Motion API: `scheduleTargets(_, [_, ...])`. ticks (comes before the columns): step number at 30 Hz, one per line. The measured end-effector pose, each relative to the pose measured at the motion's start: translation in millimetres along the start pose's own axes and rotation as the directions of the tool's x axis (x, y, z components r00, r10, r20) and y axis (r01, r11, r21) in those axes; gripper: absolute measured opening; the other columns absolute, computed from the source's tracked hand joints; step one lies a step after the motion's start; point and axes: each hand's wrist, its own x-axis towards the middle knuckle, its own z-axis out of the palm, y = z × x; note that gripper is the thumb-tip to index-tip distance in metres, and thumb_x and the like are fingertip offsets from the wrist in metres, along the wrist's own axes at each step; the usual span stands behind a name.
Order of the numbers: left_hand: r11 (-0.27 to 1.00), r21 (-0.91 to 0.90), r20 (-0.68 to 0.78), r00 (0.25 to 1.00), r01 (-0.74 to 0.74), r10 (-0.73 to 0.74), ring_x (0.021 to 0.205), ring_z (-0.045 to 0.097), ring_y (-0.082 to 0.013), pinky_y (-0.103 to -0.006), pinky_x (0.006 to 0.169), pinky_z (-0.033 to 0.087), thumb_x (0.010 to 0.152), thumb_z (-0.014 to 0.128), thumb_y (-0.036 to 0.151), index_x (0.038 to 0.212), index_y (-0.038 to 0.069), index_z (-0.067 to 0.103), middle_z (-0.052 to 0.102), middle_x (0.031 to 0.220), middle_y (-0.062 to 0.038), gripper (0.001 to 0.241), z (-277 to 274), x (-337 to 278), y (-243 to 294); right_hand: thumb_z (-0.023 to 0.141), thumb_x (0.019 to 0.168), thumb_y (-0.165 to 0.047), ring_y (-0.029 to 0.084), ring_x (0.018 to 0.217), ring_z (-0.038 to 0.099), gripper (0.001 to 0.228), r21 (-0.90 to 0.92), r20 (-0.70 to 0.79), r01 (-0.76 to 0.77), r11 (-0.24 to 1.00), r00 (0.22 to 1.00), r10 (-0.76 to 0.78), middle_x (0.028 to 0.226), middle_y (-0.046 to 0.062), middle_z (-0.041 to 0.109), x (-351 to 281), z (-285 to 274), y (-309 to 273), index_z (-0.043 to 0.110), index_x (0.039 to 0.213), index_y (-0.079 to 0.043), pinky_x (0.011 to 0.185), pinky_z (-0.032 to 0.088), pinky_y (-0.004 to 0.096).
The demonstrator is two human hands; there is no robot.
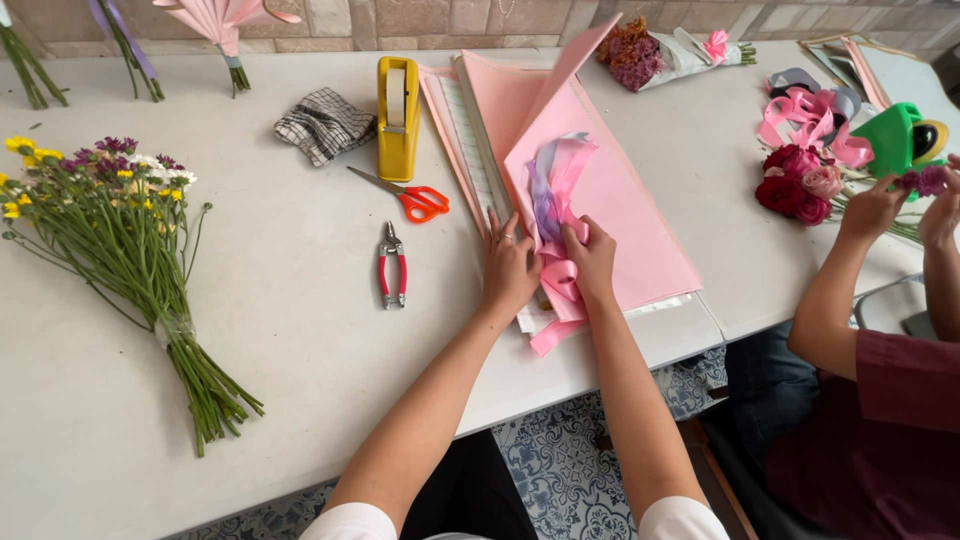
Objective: The person takes a sheet of pink paper, folds it into a triangular shape, places a small bouquet of yellow and purple flowers inside, and wraps the paper around the stems.
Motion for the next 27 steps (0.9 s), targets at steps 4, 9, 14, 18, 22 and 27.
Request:
scheduleTargets(4, [0.959,-0.283,-0.023,0.999,-0.035,0.029,0.123,0.051,-0.0436,-0.0524,0.106,0.038,0.081,0.057,0.011,0.083,0.0,0.058,0.052,0.137,-0.022,0.011,-12,5,7,0.073,0.077,-0.03,0.046,0.08,0.065,0.035,-0.204,-0.132,0.038,0.978,0.989,-0.066,0.075,0.024,0.064,-4,-6,-12,0.054,0.099,-0.01,0.067,0.048,0.05])
scheduleTargets(9, [0.913,-0.393,0.031,0.991,-0.108,0.131,0.117,0.058,-0.0386,-0.0477,0.098,0.047,0.08,0.066,0.009,0.081,0.006,0.059,0.057,0.133,-0.017,0.007,-18,9,9,0.071,0.08,-0.014,0.043,0.083,0.064,0.027,-0.331,-0.259,0.113,0.937,0.944,-0.206,0.081,0.018,0.065,15,-18,19,0.058,0.103,-0.017,0.074,0.049,0.049])
scheduleTargets(14, [0.876,-0.459,0.035,0.983,-0.145,0.18,0.116,0.058,-0.0419,-0.0482,0.096,0.046,0.078,0.069,0.001,0.079,0.008,0.06,0.061,0.125,-0.024,0.011,-46,16,6,0.07,0.075,-0.001,0.032,0.078,0.062,0.024,-0.397,-0.45,0.095,0.913,0.847,-0.283,0.079,0.007,0.061,29,-37,56,0.071,0.089,-0.021,0.074,0.05,0.04])
scheduleTargets(18, [0.79,-0.596,-0.171,0.984,-0.143,0.049,0.098,0.063,-0.0315,-0.0408,0.078,0.052,0.091,0.065,0.006,0.107,-0.004,0.057,0.061,0.11,-0.026,0.02,-130,9,33,0.066,0.071,0.001,0.03,0.073,0.061,0.017,0.119,-0.5,-0.009,0.993,0.864,0.067,0.075,0.012,0.058,40,-33,54,0.068,0.084,-0.01,0.071,0.051,0.037])
scheduleTargets(22, [0.875,-0.452,-0.3,0.953,-0.172,0.032,0.084,0.055,-0.0156,-0.032,0.075,0.052,0.092,0.061,-0.004,0.129,-0.012,0.055,0.06,0.09,-0.017,0.039,-260,-53,79,0.072,0.076,-0.022,0.034,0.079,0.066,0.008,-0.432,-0.288,0.114,0.895,0.923,-0.256,0.113,0.0,0.055,52,-29,74,0.073,0.084,-0.021,0.065,0.056,0.045])
scheduleTargets(27, [0.981,-0.187,-0.534,0.843,-0.046,-0.062,0.101,0.048,-0.0221,-0.0256,0.078,0.037,0.103,0.058,-0.001,0.097,0.001,0.041,0.053,0.149,-0.032,0.019,-356,-149,57,0.056,0.081,-0.054,0.035,0.105,0.059,0.052,-0.355,-0.072,0.155,0.922,0.979,-0.192,0.127,0.011,0.055,30,-43,14,0.061,0.122,-0.022,0.084,0.045,0.049])
